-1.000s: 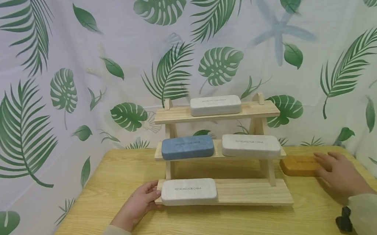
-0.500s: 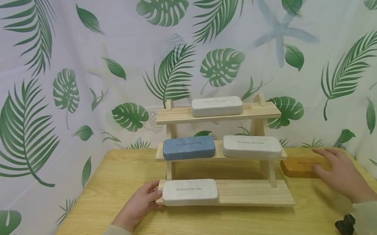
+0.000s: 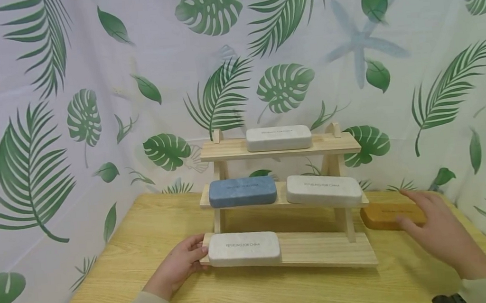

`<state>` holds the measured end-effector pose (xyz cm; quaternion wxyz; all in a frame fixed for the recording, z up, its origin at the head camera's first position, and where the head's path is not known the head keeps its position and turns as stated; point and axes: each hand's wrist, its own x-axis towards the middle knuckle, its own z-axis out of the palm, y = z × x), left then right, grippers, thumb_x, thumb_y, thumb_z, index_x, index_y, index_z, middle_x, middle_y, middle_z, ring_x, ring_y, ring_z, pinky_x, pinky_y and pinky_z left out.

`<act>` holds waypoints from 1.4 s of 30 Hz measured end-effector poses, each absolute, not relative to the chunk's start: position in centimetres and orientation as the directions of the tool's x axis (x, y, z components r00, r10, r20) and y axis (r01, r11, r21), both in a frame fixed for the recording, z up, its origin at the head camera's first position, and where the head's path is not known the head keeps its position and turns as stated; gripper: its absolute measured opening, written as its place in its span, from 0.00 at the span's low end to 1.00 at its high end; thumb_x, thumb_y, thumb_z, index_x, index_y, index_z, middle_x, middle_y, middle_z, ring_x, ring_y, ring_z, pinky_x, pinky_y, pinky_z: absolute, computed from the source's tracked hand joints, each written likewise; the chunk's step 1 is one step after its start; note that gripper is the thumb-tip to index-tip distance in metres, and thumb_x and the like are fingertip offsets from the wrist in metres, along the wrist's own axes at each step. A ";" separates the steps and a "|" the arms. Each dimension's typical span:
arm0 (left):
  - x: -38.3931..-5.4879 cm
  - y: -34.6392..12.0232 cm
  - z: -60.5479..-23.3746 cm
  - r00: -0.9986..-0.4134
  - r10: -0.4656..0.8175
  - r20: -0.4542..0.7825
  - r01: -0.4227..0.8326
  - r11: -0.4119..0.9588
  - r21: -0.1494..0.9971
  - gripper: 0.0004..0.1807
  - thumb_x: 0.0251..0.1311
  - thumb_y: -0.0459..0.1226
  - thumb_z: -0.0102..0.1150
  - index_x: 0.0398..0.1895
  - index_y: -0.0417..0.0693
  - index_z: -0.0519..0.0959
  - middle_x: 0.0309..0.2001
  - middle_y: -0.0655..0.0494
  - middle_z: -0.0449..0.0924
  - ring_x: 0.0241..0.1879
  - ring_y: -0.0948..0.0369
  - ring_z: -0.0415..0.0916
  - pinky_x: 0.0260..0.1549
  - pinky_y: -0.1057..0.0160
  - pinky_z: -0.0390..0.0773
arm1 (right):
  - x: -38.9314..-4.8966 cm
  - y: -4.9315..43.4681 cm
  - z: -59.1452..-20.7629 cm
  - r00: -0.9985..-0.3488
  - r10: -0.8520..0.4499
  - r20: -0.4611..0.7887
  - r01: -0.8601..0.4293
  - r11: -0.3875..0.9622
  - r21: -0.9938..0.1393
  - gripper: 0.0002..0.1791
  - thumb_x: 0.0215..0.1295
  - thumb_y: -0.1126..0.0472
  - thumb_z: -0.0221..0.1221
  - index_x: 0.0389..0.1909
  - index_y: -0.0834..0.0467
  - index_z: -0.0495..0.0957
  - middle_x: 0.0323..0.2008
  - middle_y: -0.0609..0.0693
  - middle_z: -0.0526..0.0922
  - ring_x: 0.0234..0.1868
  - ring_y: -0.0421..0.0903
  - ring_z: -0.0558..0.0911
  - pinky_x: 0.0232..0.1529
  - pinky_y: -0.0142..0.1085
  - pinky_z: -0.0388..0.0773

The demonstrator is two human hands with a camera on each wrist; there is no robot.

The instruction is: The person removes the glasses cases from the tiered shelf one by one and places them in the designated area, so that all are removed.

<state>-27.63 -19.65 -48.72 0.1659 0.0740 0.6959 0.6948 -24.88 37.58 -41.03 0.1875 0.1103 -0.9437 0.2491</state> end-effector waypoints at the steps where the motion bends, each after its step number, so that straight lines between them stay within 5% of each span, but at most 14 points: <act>1: -27.6 -19.6 -48.7 -0.934 0.332 -0.130 -0.129 0.024 0.991 0.33 0.77 0.37 0.52 0.75 0.28 0.54 0.58 0.38 0.74 0.49 0.54 0.79 0.45 0.55 0.81 | -24.6 37.2 -40.9 -0.902 -0.117 0.415 -0.309 0.846 -0.435 0.37 0.72 0.51 0.62 0.75 0.63 0.61 0.66 0.73 0.61 0.64 0.74 0.60 0.55 0.75 0.58; 20: -27.4 -19.6 -49.0 -0.929 0.350 -0.123 -0.128 0.008 0.992 0.34 0.77 0.37 0.51 0.76 0.27 0.53 0.59 0.37 0.74 0.49 0.54 0.79 0.45 0.55 0.81 | -20.4 28.5 -39.0 -0.892 -0.226 0.392 -0.390 0.822 -0.414 0.40 0.67 0.48 0.67 0.76 0.48 0.62 0.69 0.59 0.66 0.63 0.65 0.69 0.49 0.72 0.70; 42: -27.5 -19.6 -48.8 -0.927 0.354 -0.123 -0.124 0.020 0.992 0.32 0.78 0.37 0.49 0.76 0.29 0.53 0.59 0.38 0.74 0.49 0.54 0.79 0.44 0.57 0.80 | -21.0 19.2 -41.9 -0.790 -0.439 0.428 -0.601 0.693 -0.398 0.37 0.65 0.48 0.68 0.74 0.44 0.67 0.66 0.46 0.71 0.61 0.51 0.75 0.53 0.56 0.78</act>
